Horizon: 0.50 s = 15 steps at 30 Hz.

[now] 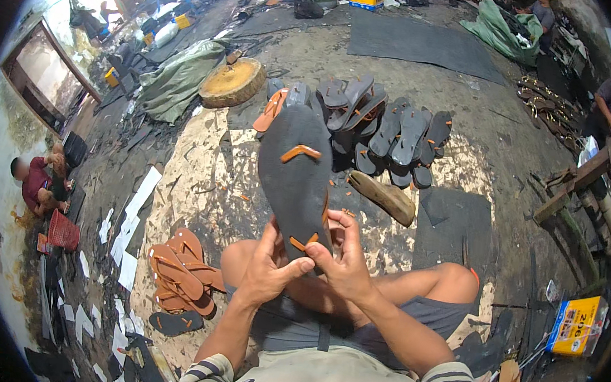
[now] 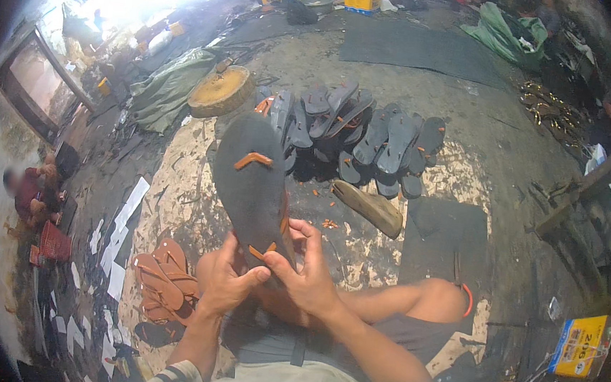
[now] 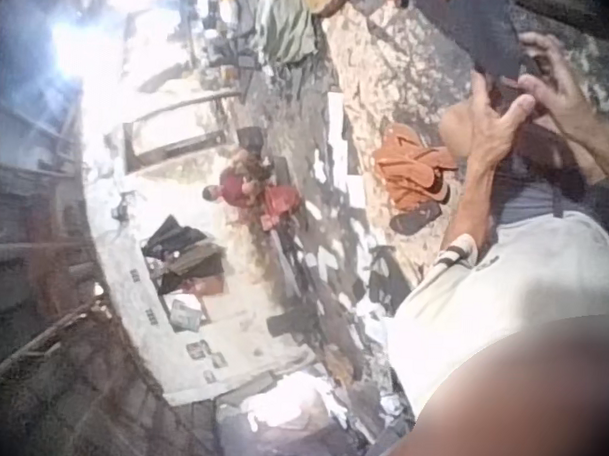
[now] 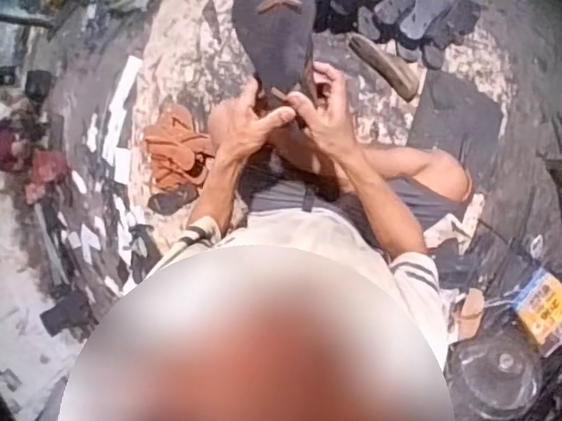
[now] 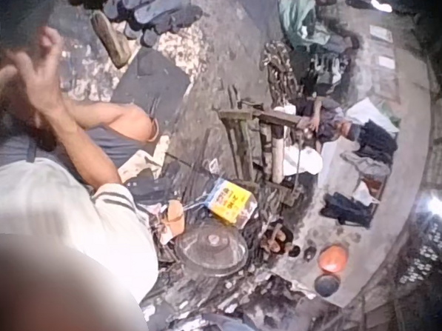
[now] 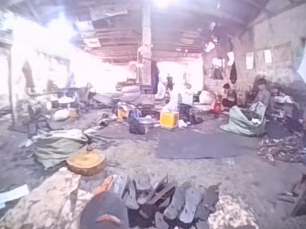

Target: The person sits on the floor and repeatedly picks up flip-flop soles and straps, then presses the straps into the soles to assemble them. The person handles multiple flip-flops one at a time, turning them over and pressing the straps into place.

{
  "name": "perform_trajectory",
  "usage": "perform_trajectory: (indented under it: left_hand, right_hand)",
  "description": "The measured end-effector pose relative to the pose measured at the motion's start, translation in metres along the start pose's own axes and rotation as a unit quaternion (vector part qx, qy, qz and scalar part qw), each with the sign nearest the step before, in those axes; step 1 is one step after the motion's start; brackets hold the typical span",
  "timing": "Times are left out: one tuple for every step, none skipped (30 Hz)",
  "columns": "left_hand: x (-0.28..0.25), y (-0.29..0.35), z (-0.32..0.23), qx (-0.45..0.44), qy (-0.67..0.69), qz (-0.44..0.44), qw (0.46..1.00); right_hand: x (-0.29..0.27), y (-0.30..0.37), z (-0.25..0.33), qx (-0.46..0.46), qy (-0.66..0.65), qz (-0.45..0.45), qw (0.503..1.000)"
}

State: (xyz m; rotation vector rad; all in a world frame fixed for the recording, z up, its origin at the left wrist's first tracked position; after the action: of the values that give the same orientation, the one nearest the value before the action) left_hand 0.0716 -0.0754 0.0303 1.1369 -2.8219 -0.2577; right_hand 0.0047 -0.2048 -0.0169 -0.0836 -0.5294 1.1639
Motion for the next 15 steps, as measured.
perform_trajectory:
  left_hand:
    - [-0.009, 0.002, -0.007, 0.073, 0.009, -0.063, 0.995]
    - [-0.015, 0.005, -0.011, 0.157, 0.049, -0.12, 0.979]
    - [-0.023, 0.005, -0.01, 0.179, 0.098, -0.148, 0.968]
    - [-0.03, 0.003, -0.006, 0.202, 0.144, -0.176, 0.953]
    - [-0.041, -0.003, 0.005, 0.151, 0.239, -0.191, 0.94]
    - [-0.048, -0.007, 0.009, 0.164, 0.301, -0.167, 0.925]
    - [-0.058, -0.014, 0.016, 0.144, 0.386, -0.119, 0.903]
    - [-0.075, -0.018, 0.026, 0.093, 0.368, -0.169, 0.91]
    - [-0.092, -0.021, 0.03, 0.084, 0.348, -0.163, 0.919]
    - [-0.124, -0.019, 0.039, 0.064, 0.351, -0.254, 0.899]
    - [-0.156, -0.02, 0.04, 0.091, 0.329, -0.28, 0.897]
    - [-0.196, -0.007, 0.044, 0.113, 0.323, -0.344, 0.874]
    - [-0.235, 0.006, 0.048, 0.138, 0.295, -0.401, 0.856]
    - [-0.273, 0.024, 0.054, 0.158, 0.263, -0.434, 0.847]
    - [-0.307, 0.051, 0.069, 0.127, 0.225, -0.486, 0.835]
  right_hand:
    - [0.003, -0.003, 0.008, -0.068, 0.128, 0.018, 0.989]
    - [0.008, -0.004, 0.017, -0.13, 0.257, 0.034, 0.957]
    - [0.011, -0.007, 0.027, -0.186, 0.387, 0.028, 0.903]
    - [0.019, -0.008, 0.032, -0.21, 0.312, 0.027, 0.926]
    - [0.024, -0.012, 0.026, -0.135, 0.209, 0.039, 0.968]
    - [0.031, -0.017, 0.023, -0.124, 0.197, 0.035, 0.972]
    - [0.038, -0.021, 0.017, -0.097, 0.192, 0.051, 0.975]
    - [0.04, -0.023, 0.007, -0.067, 0.165, 0.052, 0.983]
    - [0.044, -0.025, -0.008, -0.019, 0.14, 0.077, 0.987]
    - [0.045, -0.023, -0.023, 0.017, 0.107, 0.103, 0.989]
    - [0.038, -0.021, -0.039, 0.026, 0.154, 0.114, 0.981]
    - [0.028, -0.019, -0.056, 0.022, 0.194, 0.125, 0.973]
    - [0.016, -0.019, -0.07, -0.012, 0.226, 0.127, 0.966]
    - [-0.003, -0.016, -0.091, 0.037, 0.27, 0.118, 0.955]
    - [-0.024, -0.013, -0.108, 0.061, 0.3, 0.098, 0.947]
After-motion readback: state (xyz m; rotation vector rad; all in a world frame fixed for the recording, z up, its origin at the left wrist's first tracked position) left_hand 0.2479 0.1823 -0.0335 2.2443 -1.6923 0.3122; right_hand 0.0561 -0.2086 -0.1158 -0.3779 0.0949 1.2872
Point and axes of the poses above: each hand's wrist, its own y-axis away from the middle knuckle, its own x-axis out of the palm, z = x × y, the point moved 5 cm from there along -y, towards the middle knuckle, and after that the axes turned 14 degrees about -x, right-handed, at the moved point
